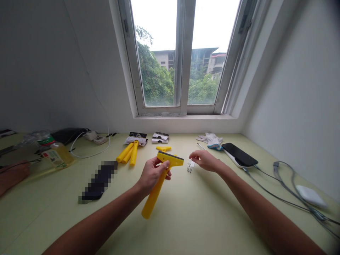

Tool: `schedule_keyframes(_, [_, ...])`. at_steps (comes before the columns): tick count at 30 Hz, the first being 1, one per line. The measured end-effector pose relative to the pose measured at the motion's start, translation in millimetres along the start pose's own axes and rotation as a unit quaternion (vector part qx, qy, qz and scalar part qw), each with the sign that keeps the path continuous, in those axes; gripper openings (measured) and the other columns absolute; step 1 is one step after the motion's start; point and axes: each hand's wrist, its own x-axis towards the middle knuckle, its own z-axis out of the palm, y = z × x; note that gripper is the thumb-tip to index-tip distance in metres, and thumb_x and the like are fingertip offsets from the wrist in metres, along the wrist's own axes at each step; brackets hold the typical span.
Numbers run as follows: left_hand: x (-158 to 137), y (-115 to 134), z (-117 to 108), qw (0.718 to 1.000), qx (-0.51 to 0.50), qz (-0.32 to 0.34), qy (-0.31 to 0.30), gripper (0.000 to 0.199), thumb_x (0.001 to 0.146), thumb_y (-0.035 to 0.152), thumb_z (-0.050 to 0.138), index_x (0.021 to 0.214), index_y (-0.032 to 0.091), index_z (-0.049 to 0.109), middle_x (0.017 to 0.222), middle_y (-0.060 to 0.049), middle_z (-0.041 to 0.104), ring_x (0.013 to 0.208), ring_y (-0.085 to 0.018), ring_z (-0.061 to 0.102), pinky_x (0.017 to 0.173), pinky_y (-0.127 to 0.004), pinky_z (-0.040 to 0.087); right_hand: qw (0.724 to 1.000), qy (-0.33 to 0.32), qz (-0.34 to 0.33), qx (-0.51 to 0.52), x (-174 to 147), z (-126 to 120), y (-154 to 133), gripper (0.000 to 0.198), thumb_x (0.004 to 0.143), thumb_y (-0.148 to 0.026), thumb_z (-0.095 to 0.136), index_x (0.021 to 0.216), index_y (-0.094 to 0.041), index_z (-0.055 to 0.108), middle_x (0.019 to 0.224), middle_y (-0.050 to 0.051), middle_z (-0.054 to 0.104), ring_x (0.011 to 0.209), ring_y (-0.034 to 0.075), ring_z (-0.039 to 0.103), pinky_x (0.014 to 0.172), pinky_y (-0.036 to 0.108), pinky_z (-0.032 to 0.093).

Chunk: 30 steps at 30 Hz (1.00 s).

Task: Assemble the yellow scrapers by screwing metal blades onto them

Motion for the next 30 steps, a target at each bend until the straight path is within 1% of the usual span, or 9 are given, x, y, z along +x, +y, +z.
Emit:
schedule_keyframes(2, [-0.9,-11.3,3.8,0.998,-0.056,-0.021,0.01,0.033,0.075,0.039,0.068,0.091,0.011,0.061,0.068,-0.003,0.061,0.057,-0.014,0.059,0.056,-0.03,0.053,1.0,-0.008,-0.009,-0.018,7.6,7.3,-1.5,0.022,0.079,-0.021,0.054,0.092,-0.018,0.072,0.089,0.009,0.069,0.077,0.019,0.061,0.071,0.03,0.044])
schedule_keyframes(4, [-2.9,-21.5,6.8,0.995,-0.09,-0.039,0.03,0.033,0.075,0.038,0.068,0.091,0.011,0.06,0.071,-0.003,0.06,0.059,-0.013,0.059,0.053,-0.027,0.051,0.999,-0.013,-0.02,-0.038,10.7,11.9,-4.6,0.021,0.078,-0.02,0.056,0.091,-0.018,0.072,0.087,0.009,0.069,0.078,0.02,0.061,0.073,0.03,0.044])
schedule_keyframes(7, [-5.3,-31.3,8.7,0.989,-0.111,-0.065,0.072,0.032,0.075,0.036,0.068,0.091,0.011,0.058,0.071,-0.003,0.059,0.059,-0.012,0.058,0.047,-0.023,0.048,0.997,-0.019,-0.037,-0.058,8.4,13.9,-8.9,0.022,0.079,-0.019,0.054,0.092,-0.02,0.072,0.089,0.008,0.068,0.081,0.019,0.061,0.077,0.03,0.043])
schedule_keyframes(10, [-6.3,-34.4,8.7,0.986,-0.118,-0.073,0.097,0.031,0.074,0.035,0.069,0.09,0.012,0.058,0.071,-0.002,0.059,0.059,-0.012,0.057,0.047,-0.022,0.047,0.996,-0.032,-0.046,-0.073,3.8,12.6,-10.2,0.02,0.08,-0.019,0.054,0.089,-0.021,0.072,0.088,0.007,0.067,0.078,0.018,0.061,0.074,0.028,0.043])
schedule_keyframes(16, [-9.6,-35.2,11.6,0.986,-0.128,-0.074,0.077,0.031,0.074,0.036,0.069,0.089,0.012,0.057,0.073,-0.002,0.058,0.059,-0.012,0.057,0.046,-0.022,0.046,0.993,-0.039,-0.04,-0.101,4.6,16.6,-7.2,0.02,0.08,-0.016,0.054,0.088,-0.022,0.071,0.085,0.006,0.067,0.076,0.018,0.06,0.071,0.027,0.041])
schedule_keyframes(20, [-11.6,-35.9,14.4,0.989,-0.12,-0.055,0.058,0.03,0.076,0.036,0.067,0.088,0.011,0.056,0.071,-0.002,0.058,0.058,-0.012,0.057,0.047,-0.022,0.047,0.992,-0.042,-0.042,-0.109,8.3,22.8,-4.3,0.017,0.079,-0.016,0.054,0.079,-0.02,0.071,0.082,0.006,0.066,0.075,0.017,0.06,0.072,0.025,0.041])
schedule_keyframes(24, [-14.7,-32.0,17.2,0.991,-0.119,-0.041,0.035,0.03,0.079,0.036,0.065,0.09,0.01,0.056,0.067,-0.002,0.058,0.057,-0.012,0.056,0.048,-0.022,0.046,0.992,-0.04,-0.046,-0.114,8.2,25.4,-4.0,0.013,0.078,-0.016,0.055,0.077,-0.018,0.067,0.082,0.007,0.066,0.076,0.018,0.059,0.07,0.026,0.042])
schedule_keyframes(27, [-18.2,-27.9,18.9,0.993,-0.113,-0.035,0.025,0.03,0.079,0.036,0.064,0.091,0.01,0.056,0.065,-0.002,0.058,0.056,-0.012,0.055,0.048,-0.022,0.046,0.991,-0.038,-0.056,-0.117,6.7,24.5,-7.0,0.01,0.079,-0.016,0.055,0.075,-0.018,0.064,0.08,0.007,0.066,0.076,0.019,0.058,0.068,0.027,0.041])
schedule_keyframes(30, [-20.3,-25.4,19.0,0.994,-0.103,-0.031,0.022,0.03,0.08,0.036,0.063,0.09,0.01,0.055,0.063,-0.002,0.058,0.055,-0.011,0.055,0.048,-0.022,0.046,0.991,-0.033,-0.061,-0.111,5.3,17.8,-12.1,0.011,0.08,-0.014,0.053,0.075,-0.018,0.062,0.079,0.006,0.066,0.076,0.019,0.057,0.068,0.028,0.041])
